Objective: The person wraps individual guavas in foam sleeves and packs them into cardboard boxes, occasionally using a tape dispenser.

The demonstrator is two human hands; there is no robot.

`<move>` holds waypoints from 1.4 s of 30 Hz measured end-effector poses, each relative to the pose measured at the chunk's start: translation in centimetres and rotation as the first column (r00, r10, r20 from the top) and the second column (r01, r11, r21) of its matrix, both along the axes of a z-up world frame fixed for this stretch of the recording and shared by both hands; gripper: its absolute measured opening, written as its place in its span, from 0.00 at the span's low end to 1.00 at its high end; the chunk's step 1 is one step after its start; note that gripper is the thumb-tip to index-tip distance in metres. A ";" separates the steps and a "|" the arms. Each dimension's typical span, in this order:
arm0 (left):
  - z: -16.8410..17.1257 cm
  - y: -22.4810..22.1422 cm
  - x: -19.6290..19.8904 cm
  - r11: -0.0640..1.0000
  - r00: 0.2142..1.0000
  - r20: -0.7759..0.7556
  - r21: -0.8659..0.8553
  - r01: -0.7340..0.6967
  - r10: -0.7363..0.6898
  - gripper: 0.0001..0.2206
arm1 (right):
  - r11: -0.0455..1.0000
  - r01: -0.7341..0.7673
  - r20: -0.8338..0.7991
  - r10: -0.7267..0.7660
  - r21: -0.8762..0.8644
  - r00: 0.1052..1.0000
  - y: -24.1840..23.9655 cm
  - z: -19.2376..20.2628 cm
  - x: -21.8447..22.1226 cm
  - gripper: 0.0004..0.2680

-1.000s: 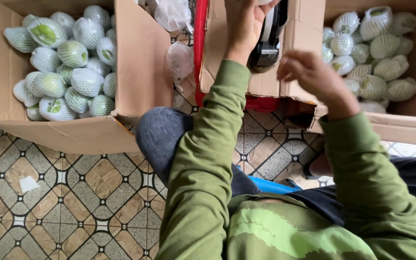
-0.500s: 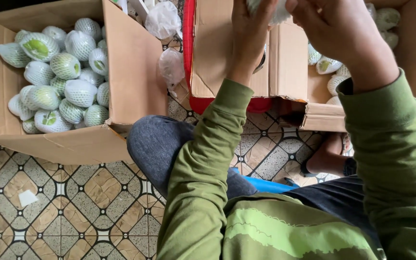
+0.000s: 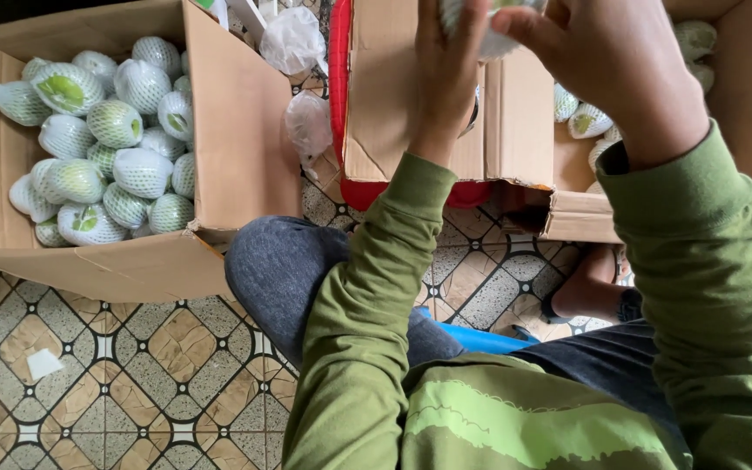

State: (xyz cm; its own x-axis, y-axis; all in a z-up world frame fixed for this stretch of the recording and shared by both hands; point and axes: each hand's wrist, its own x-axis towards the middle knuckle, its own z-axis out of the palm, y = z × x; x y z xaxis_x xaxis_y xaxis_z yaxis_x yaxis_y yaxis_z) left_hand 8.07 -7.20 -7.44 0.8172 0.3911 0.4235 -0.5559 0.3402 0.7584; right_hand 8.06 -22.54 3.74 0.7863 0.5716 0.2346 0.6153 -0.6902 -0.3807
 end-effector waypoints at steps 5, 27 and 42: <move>0.6 0.1 -0.6 0.962 0.977 0.098 -0.181 0.205 -0.190 0.21 | 0.994 0.067 -0.247 -0.045 0.080 0.968 -0.3 0.3 -0.2 0.31; 2.2 -2.6 -2.4 0.983 0.993 -0.116 0.182 0.001 0.020 0.30 | 0.800 0.140 -0.472 0.193 0.583 0.861 -3.5 -2.2 -2.3 0.15; 11.8 -1.5 -4.1 0.239 0.987 -0.121 0.960 0.142 -0.101 0.16 | -0.047 0.444 -0.228 0.807 0.895 0.545 -4.0 -10.0 -4.2 0.31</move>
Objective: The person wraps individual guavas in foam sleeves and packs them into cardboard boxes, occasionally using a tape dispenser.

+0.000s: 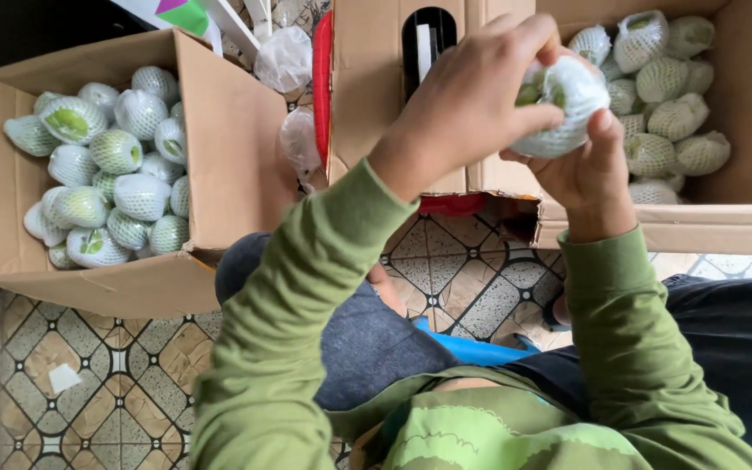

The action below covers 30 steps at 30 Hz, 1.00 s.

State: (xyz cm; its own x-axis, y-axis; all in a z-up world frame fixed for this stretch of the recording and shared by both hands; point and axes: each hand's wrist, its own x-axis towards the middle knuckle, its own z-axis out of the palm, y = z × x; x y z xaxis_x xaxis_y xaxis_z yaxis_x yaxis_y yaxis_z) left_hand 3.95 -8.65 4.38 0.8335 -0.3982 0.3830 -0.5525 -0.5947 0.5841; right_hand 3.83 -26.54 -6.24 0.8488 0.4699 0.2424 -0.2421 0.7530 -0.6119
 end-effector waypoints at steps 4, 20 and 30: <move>-0.8 0.1 -2.7 0.987 0.987 -0.040 0.034 -0.154 0.155 0.18 | 0.998 0.060 -0.021 -0.060 -0.010 0.998 0.3 -1.4 -0.2 0.32; -0.4 3.9 -1.7 0.963 0.998 0.044 -0.266 0.053 -0.043 0.02 | 0.997 0.073 -0.056 -0.071 0.033 0.996 1.2 -4.1 0.3 0.29; -1.8 2.9 -2.1 0.945 0.924 0.374 0.264 -0.194 0.085 0.14 | 0.999 0.029 0.132 -0.027 -0.015 0.991 1.5 -4.6 0.2 0.28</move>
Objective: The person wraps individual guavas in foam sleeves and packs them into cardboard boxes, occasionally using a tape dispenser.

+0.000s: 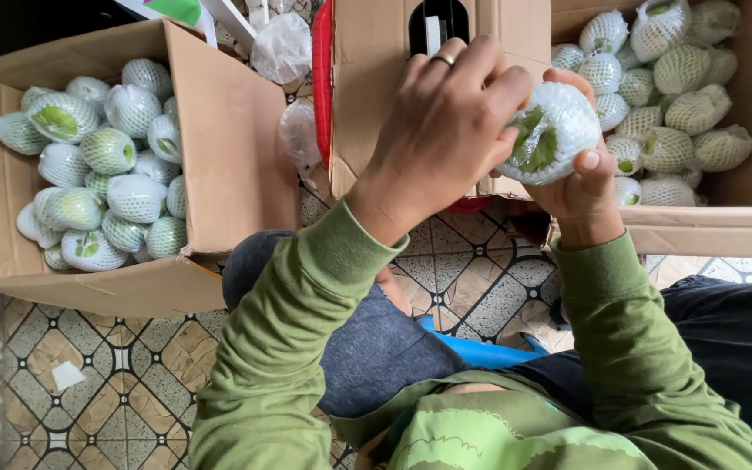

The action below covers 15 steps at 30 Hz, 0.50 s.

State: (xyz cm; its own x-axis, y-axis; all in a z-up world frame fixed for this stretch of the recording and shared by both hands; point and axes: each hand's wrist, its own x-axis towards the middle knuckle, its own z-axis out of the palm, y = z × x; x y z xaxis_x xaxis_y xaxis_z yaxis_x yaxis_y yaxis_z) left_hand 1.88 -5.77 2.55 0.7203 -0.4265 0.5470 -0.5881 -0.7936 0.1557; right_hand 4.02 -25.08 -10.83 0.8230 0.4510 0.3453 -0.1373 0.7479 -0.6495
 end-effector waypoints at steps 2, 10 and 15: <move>0.0 -0.4 -0.2 0.998 0.993 0.107 0.044 -0.049 0.045 0.13 | 1.000 0.001 0.005 -0.001 0.016 1.000 0.2 0.0 -0.1 0.27; 0.2 -0.3 0.0 0.990 0.948 0.314 -0.115 0.084 -0.044 0.05 | 0.998 0.030 -0.087 -0.024 0.061 0.996 0.8 -0.7 -0.3 0.26; 0.2 -0.3 0.1 0.914 0.982 0.078 -0.361 0.187 -0.171 0.06 | 0.996 0.079 -0.166 -0.070 0.049 0.984 0.9 -0.4 -0.2 0.27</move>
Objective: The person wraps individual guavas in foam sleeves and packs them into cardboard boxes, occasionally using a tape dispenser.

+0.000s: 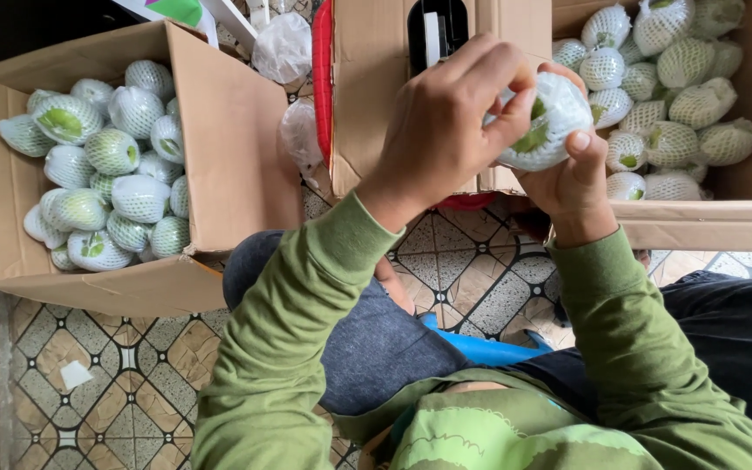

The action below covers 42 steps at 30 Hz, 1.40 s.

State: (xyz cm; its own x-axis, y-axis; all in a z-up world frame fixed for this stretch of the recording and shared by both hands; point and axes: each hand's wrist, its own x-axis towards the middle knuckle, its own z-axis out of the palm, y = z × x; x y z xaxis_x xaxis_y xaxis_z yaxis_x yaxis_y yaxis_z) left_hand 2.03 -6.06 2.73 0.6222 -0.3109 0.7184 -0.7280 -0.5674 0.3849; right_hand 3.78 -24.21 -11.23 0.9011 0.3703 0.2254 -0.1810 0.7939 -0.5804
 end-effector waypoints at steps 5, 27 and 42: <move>-0.4 1.1 0.6 0.982 0.962 -0.199 -0.031 0.184 -0.187 0.12 | 0.999 -0.045 -0.018 0.045 -0.010 0.999 0.3 1.4 -0.4 0.24; -3.3 1.1 1.2 0.999 0.976 -0.217 0.027 -0.019 0.025 0.07 | 0.994 0.018 -0.037 -0.022 -0.112 0.999 0.4 1.2 -1.0 0.28; -2.2 2.3 0.4 0.998 0.944 -0.325 -0.053 0.039 -0.054 0.07 | 0.975 0.065 0.053 -0.055 -0.213 0.997 1.1 1.4 -1.5 0.28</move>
